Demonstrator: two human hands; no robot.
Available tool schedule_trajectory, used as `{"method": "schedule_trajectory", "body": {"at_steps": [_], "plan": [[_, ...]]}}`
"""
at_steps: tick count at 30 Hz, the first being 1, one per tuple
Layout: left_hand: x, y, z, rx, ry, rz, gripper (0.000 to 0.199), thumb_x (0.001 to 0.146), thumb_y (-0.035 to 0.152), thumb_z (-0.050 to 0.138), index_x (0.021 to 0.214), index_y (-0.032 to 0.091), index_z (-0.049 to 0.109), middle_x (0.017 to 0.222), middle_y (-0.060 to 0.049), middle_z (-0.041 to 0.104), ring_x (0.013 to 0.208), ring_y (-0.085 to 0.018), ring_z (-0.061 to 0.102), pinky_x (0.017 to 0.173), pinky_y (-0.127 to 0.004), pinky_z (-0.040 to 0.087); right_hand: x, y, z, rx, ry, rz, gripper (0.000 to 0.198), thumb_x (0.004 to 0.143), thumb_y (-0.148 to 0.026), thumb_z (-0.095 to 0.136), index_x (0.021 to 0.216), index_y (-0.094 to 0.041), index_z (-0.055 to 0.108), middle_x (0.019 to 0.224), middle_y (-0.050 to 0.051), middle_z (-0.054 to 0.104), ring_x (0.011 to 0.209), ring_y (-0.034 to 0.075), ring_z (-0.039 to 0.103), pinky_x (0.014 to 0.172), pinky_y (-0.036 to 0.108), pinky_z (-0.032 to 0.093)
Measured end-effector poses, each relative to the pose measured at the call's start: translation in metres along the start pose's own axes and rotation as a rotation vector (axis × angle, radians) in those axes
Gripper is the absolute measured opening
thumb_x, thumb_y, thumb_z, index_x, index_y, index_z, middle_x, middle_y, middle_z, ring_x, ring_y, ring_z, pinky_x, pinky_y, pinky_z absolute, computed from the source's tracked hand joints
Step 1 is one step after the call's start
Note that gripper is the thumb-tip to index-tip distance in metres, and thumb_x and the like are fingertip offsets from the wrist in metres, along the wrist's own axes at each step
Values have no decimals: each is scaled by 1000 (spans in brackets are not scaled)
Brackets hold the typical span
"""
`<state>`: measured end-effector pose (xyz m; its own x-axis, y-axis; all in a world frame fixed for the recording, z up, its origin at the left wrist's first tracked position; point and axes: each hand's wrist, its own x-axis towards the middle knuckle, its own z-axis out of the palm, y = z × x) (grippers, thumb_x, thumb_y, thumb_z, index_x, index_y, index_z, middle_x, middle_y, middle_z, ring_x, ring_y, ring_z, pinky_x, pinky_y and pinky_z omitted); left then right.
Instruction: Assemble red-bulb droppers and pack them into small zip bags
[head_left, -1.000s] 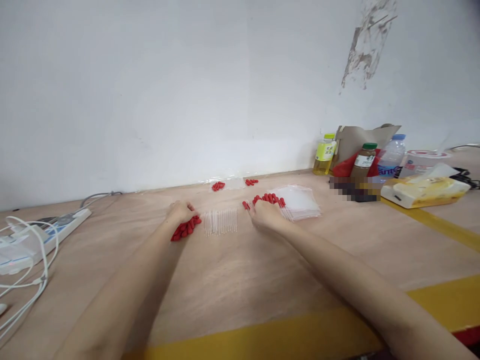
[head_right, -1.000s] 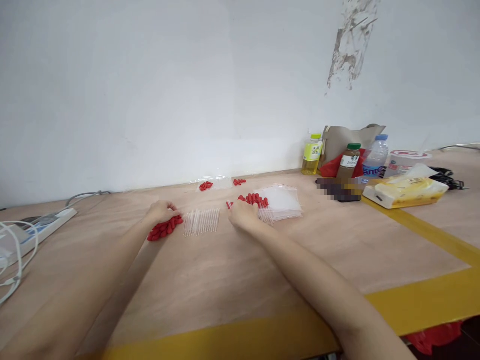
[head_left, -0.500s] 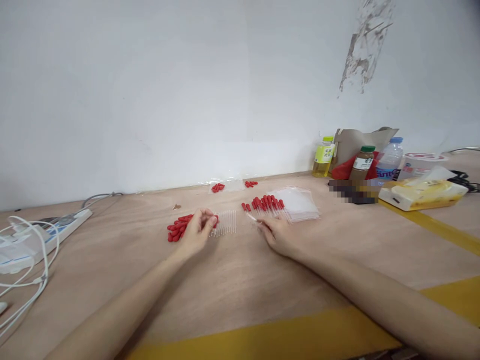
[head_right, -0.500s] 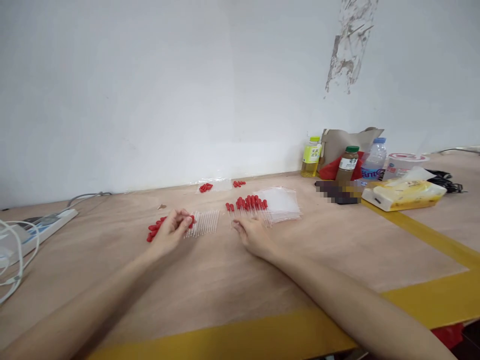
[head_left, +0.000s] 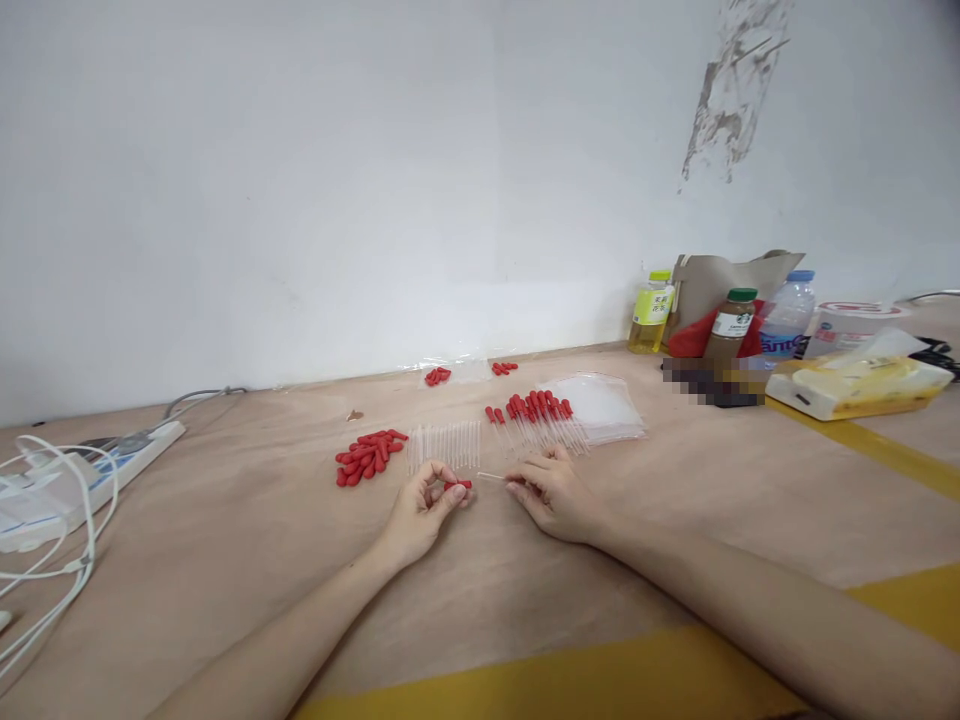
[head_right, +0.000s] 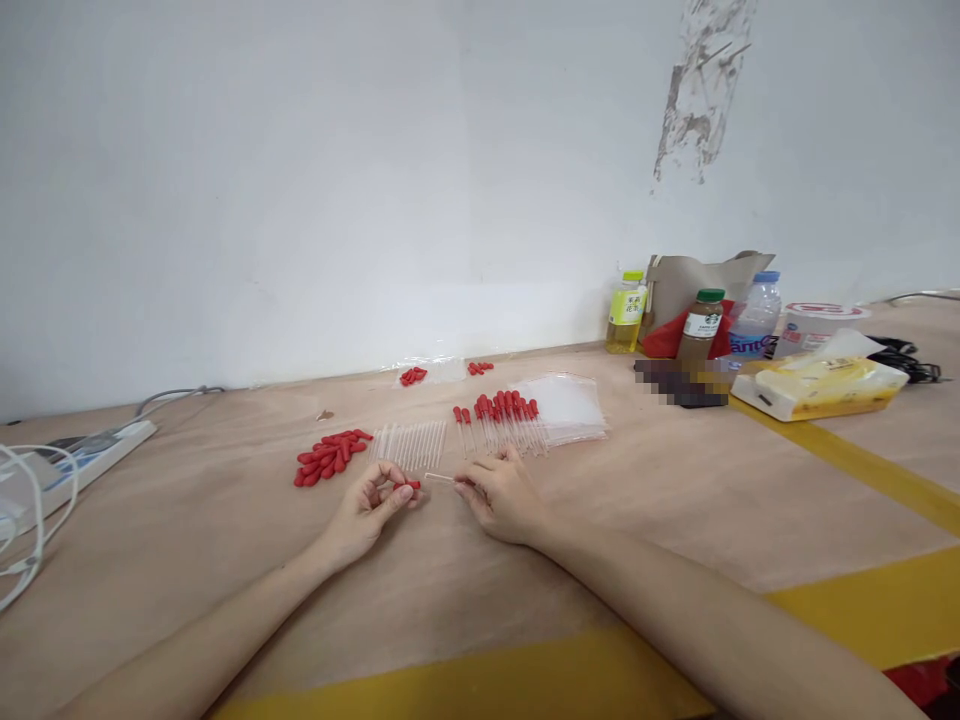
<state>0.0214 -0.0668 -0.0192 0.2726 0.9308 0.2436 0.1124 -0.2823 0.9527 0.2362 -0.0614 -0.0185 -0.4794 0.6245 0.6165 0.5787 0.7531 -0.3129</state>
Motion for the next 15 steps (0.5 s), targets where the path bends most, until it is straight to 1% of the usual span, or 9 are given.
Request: {"method": "schedule_trajectory", "body": {"at_steps": [4,6,8,11,15], "plan": [[0,2,2,143,42,95,22,78,33,56,90,17,46,78,-2,58,74,-14,57,69,-27,45,0,-1,1,-12,-4,-19,21,85,-24,40,86,-17,60,78,3,63,68,12,52,75,31,26],[0,3,1,211,35,105,21,79,32,53,93,17,49,78,-2,58,73,-14,55,67,-26,44,0,-2,1,-18,-18,-33,22,85,-24,40,86,-17,60,76,3,63,69,12,52,75,31,26],[-1,2,1,238,16,84,22,81,33,50,95,16,52,76,-3,58,69,-14,55,64,-25,44,0,-3,0,-24,-28,-47,23,85,-24,39,87,-17,61,74,3,63,69,12,52,75,31,26],[-2,0,1,269,-32,54,24,81,34,49,94,15,56,70,-2,58,62,-13,53,58,-24,43,0,-4,-1,-35,-39,-58,23,86,-23,39,88,-18,61,74,3,62,68,12,52,75,30,26],[-4,1,2,400,-43,106,23,81,35,49,85,16,61,68,-1,59,60,-13,52,55,-22,41,1,-3,-1,-36,-65,-66,21,85,-22,41,86,-19,62,74,2,62,67,11,51,73,30,26]]}}
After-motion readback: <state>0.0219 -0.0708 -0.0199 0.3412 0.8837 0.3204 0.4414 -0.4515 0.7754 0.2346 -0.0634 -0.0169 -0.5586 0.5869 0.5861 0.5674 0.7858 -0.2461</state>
